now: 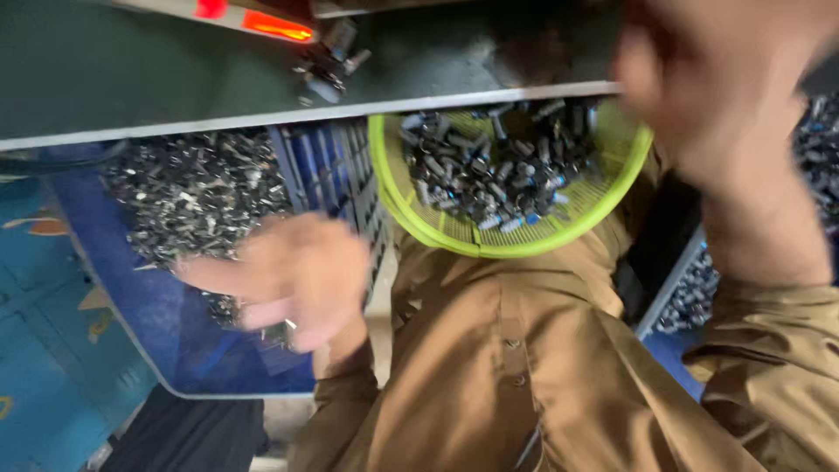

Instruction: The person repeatedly picks small cylindrical parts from a green basket, briefly inspects them, and places them into a machine slot. The person continues this cycle throughout the clip, handling parts one at a time.

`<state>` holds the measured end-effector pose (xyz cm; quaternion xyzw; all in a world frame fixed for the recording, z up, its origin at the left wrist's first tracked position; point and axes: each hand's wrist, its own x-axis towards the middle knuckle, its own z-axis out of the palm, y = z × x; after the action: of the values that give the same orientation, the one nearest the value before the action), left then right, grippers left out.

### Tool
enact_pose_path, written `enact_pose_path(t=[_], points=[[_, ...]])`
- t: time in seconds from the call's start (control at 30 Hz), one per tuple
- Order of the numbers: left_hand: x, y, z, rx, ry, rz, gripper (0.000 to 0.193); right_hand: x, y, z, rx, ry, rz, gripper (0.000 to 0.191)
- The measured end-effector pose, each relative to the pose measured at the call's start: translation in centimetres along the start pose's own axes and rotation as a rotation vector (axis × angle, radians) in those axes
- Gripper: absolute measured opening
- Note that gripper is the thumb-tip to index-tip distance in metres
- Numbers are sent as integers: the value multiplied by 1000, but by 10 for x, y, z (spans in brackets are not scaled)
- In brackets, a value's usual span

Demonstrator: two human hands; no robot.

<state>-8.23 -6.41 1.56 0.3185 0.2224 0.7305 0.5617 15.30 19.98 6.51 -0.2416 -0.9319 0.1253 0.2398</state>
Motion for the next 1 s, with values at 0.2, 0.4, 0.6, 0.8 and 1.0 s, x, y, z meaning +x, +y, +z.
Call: enact_pose_path(t=[0.2,0.4,0.6,0.8,1.0], points=[[-20,-6,0,37,135,-97,72,-64,-38,54,253,-417,-109,24],[10,-14,12,448,173,-205,45,-92,-36,79,324,-454,53,26],[27,-27,25,787,68,-263,25,-73,-31,103,94,-547,-126,37],[37,-46,51,1040,161,17,40,-112,-54,68,1026,-85,590,28],[47,-73,59,967,224,2,20,-123,-74,84,1191,285,586,29]])
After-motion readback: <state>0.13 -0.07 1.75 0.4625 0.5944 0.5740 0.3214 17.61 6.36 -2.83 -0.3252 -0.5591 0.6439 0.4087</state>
